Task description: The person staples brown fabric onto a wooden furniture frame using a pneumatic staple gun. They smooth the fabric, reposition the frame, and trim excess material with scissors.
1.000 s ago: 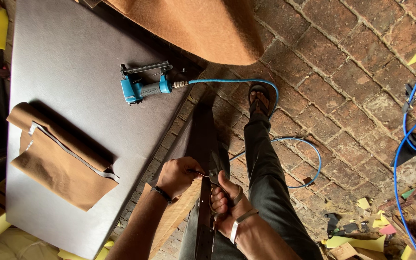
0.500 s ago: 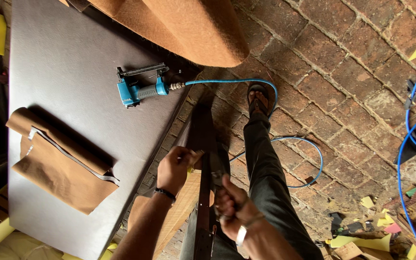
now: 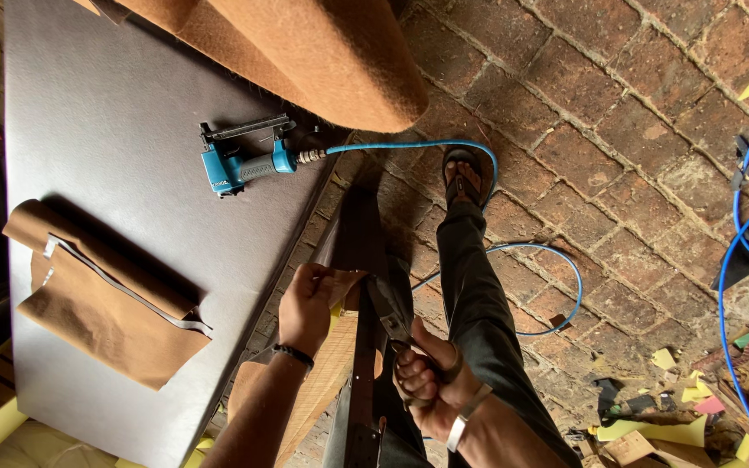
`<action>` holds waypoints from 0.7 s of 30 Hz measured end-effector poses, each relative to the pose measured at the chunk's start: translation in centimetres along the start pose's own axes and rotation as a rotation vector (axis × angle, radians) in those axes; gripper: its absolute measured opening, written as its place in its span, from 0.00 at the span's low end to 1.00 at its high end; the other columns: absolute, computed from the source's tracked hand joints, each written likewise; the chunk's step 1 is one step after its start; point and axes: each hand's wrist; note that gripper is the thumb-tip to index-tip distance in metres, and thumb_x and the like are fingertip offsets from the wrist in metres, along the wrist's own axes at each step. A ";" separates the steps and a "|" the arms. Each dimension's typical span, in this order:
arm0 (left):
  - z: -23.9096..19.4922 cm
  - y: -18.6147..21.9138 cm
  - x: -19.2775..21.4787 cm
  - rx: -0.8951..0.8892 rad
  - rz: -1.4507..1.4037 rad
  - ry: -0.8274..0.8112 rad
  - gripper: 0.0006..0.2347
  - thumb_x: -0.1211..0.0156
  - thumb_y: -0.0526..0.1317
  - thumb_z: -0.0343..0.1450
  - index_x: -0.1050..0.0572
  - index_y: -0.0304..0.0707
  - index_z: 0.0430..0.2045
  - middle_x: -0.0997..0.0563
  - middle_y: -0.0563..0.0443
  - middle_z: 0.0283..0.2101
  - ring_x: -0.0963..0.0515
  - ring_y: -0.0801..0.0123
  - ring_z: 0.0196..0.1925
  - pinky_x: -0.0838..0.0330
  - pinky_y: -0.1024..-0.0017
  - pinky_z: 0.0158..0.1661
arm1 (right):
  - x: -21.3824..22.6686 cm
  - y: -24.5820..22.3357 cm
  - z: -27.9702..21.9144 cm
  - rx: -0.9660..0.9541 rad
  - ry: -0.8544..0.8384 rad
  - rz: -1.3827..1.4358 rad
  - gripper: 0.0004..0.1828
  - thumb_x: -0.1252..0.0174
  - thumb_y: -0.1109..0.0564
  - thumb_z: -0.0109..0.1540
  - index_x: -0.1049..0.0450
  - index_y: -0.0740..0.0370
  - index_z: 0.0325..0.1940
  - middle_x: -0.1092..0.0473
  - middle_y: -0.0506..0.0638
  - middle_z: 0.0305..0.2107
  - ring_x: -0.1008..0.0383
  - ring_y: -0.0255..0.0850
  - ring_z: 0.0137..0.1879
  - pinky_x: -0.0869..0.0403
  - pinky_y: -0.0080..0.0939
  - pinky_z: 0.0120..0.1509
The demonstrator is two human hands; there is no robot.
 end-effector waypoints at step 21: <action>0.5 0.8 0.9 0.162 -0.085 0.149 0.10 0.43 0.39 0.73 0.24 0.41 0.47 0.16 0.48 0.41 0.18 0.65 0.37 0.24 0.66 0.34 | 2.8 -1.6 2.9 0.227 0.186 -0.439 0.25 0.32 0.38 0.59 0.34 0.54 0.21 0.39 0.39 0.12 0.41 0.29 0.14 0.39 0.29 0.14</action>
Point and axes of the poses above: each hand's wrist, its own z-axis towards the middle knuckle, its own x-axis out of the back of the hand, y = z × x
